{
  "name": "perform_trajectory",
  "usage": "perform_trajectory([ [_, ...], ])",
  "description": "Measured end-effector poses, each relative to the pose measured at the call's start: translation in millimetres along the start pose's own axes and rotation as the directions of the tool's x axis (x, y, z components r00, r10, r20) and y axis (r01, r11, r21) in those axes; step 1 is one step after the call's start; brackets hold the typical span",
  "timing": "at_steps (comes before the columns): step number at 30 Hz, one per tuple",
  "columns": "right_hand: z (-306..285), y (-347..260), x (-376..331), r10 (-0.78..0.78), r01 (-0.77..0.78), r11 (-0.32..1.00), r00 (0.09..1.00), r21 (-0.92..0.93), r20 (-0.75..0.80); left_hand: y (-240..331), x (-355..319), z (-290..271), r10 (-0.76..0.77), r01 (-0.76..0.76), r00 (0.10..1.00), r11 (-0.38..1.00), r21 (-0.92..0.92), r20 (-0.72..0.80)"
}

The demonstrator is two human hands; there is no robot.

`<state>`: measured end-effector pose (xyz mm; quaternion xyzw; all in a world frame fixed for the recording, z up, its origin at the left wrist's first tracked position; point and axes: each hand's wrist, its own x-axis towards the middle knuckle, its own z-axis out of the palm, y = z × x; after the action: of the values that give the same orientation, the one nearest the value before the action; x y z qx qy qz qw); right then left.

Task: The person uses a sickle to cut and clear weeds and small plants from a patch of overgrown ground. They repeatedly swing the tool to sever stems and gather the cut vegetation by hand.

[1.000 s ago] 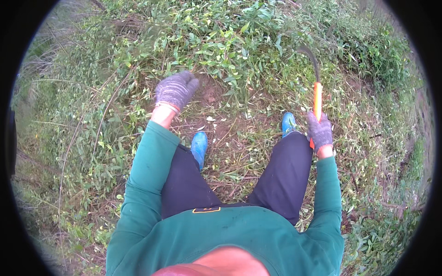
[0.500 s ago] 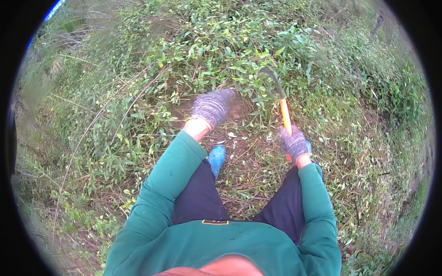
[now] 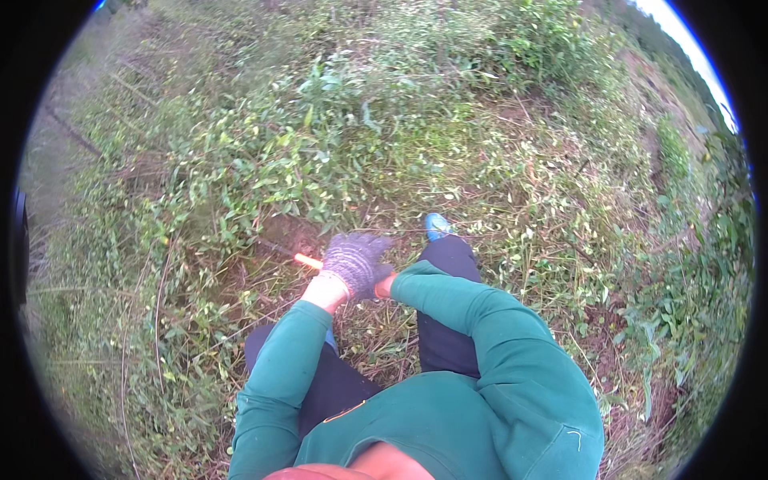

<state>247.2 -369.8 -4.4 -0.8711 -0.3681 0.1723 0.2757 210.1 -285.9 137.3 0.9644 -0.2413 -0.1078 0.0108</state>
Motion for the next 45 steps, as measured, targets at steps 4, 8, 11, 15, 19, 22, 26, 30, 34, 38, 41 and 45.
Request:
perform_trajectory([
  [4,-5.1,11.5,9.9,0.015,-0.015,1.0,1.0,0.021,0.021,-22.1,12.6,-6.2,-0.087,0.112,0.986,0.978,0.179,-0.143],
  [8,-42.5,4.8,14.7,0.508,-0.215,0.704,0.818,0.677,-0.268,-57.8,-20.8,-9.3,-0.232,0.143,0.844,0.966,-0.214,-0.484],
  [11,-45.9,19.8,15.0,0.572,0.007,0.317,0.796,0.948,-0.197,-89.3,-42.1,3.2,-0.286,0.189,0.836,0.951,-0.243,-0.468],
  [15,-51.6,17.7,-5.6,0.504,-0.064,0.191,0.863,0.98,-0.042,-91.6,-54.9,-8.5,-0.335,0.2,0.823,0.927,-0.318,-0.458],
  [19,-50.7,5.8,1.1,0.549,-0.223,0.223,0.833,0.949,0.066,-103.2,-49.6,-1.7,-0.355,0.275,0.844,0.93,-0.243,-0.401],
  [22,-45.7,-3.4,8.8,0.636,-0.322,0.27,0.767,0.907,0.083,-111.6,-43.4,11.4,-0.4,0.324,0.812,0.915,-0.241,-0.426],
  [26,-45.8,-11.6,9.7,0.612,-0.342,0.296,0.785,0.892,0.098,-112.0,-52.9,4.3,-0.433,0.375,0.823,0.9,-0.221,-0.366],
  [30,-43.8,-17.3,8.9,0.629,-0.325,0.38,0.777,0.866,0.016,-119.0,-44.5,11.0,-0.403,0.328,0.814,0.913,-0.243,-0.419],
  [34,-42.1,-2.3,9.5,0.623,-0.328,0.416,0.782,0.848,-0.003,-115.5,-54.8,2.1,-0.421,0.335,0.817,0.903,-0.271,-0.394],
  [38,-38.1,0.6,6.7,0.602,-0.324,0.474,0.798,0.819,-0.033,-102.4,-83.0,10.0,-0.482,0.331,0.748,0.867,-0.373,-0.456],
  [41,-34.5,5.4,5.6,0.603,-0.3,0.523,0.792,0.797,-0.097,-96.3,-92.2,17.9,-0.503,0.338,0.742,0.852,-0.401,-0.444],
  [45,-23.7,-18.6,-2.3,0.604,-0.292,0.566,0.784,0.771,-0.146,-93.9,-100.5,13.6,-0.491,0.32,0.758,0.854,-0.411,-0.43],
])
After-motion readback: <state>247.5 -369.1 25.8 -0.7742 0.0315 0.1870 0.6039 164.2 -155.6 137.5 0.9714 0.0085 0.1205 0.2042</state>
